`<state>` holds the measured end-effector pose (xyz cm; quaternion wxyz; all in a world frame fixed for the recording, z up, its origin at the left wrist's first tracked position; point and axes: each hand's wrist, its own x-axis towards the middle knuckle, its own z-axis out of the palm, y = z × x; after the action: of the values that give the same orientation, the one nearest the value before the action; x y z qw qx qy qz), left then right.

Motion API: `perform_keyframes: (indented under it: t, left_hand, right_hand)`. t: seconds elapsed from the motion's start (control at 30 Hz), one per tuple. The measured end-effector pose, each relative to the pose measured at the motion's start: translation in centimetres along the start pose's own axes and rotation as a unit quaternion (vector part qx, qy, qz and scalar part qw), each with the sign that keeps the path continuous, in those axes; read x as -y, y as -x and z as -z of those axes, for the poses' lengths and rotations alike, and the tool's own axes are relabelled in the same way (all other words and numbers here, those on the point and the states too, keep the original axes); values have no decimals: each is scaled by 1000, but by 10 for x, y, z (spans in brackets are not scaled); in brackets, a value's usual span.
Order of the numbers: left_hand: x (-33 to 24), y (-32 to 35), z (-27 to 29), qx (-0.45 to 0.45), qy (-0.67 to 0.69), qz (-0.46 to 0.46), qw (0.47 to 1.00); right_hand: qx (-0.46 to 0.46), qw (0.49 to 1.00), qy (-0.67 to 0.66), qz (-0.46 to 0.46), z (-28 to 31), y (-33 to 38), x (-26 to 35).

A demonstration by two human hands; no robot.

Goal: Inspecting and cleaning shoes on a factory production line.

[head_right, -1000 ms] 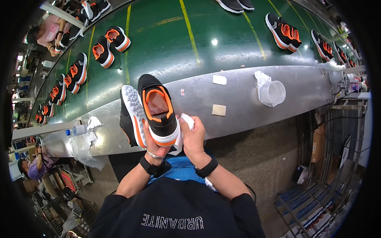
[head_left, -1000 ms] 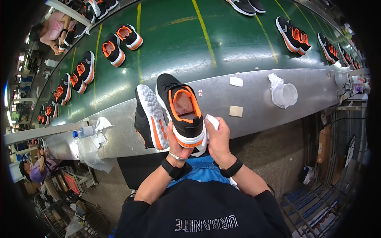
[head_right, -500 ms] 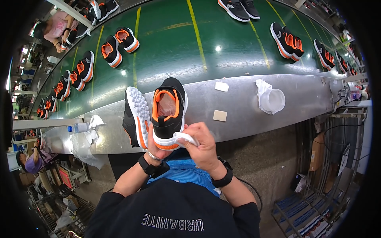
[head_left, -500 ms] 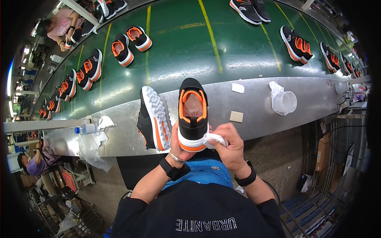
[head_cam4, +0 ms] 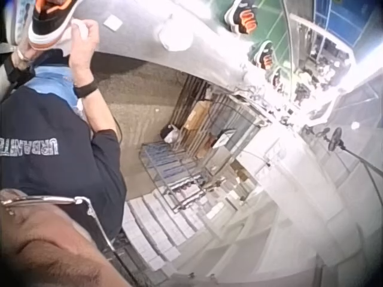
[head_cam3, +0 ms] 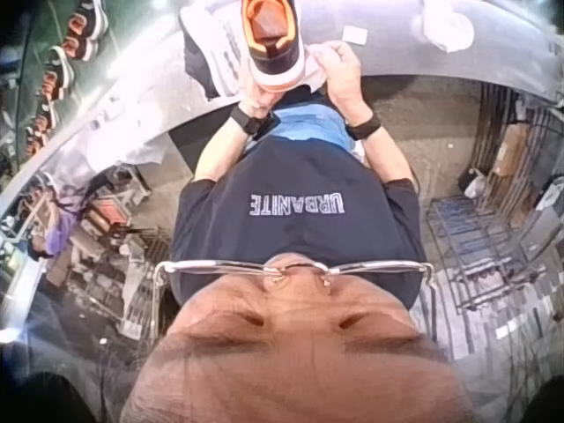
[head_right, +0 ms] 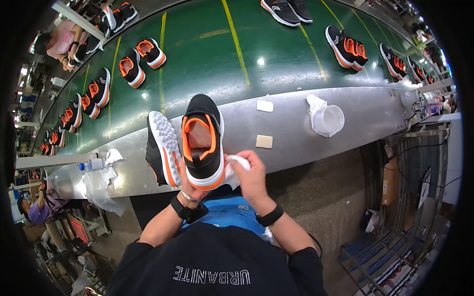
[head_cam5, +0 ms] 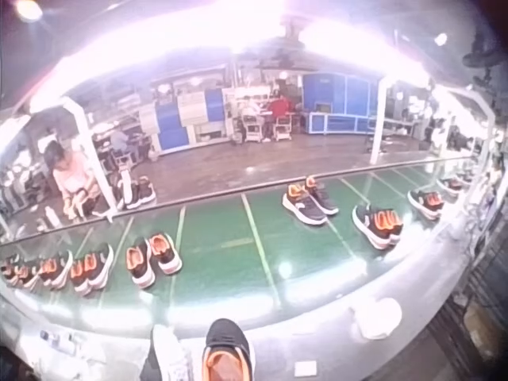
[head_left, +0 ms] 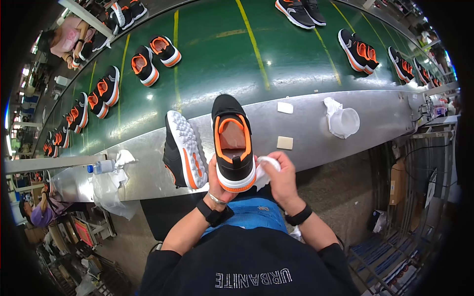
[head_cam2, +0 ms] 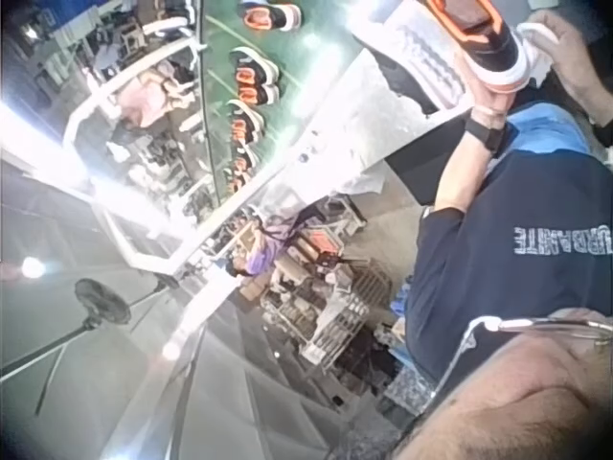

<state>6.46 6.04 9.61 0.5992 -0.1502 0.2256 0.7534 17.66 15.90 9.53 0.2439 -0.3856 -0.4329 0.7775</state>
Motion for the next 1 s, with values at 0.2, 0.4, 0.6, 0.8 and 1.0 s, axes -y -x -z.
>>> perform_keyframes:
  t: [0.2, 0.4, 0.6, 0.8, 1.0]
  left_hand:
    - [-12, -9, 1, 85, -13, 20, 996]
    - [-10, -19, 0, 23, -14, 33, 999]
    - [-13, -17, -9, -8, 2, 19, 1000]
    - [-15, -15, -13, -16, 6, 14, 1000]
    - [-23, -16, -6, -28, -1, 20, 999]
  right_hand:
    - [-1, 997, -81, -12, 75, -14, 50]
    - [-80, 996, 45, 21, 152, -22, 92]
    - [-171, 903, 364, 151, 213, -72, 110]
    - [-211, 733, 630, 147, 242, -113, 113]
    - [-196, 690, 691, 88, 245, -124, 108]
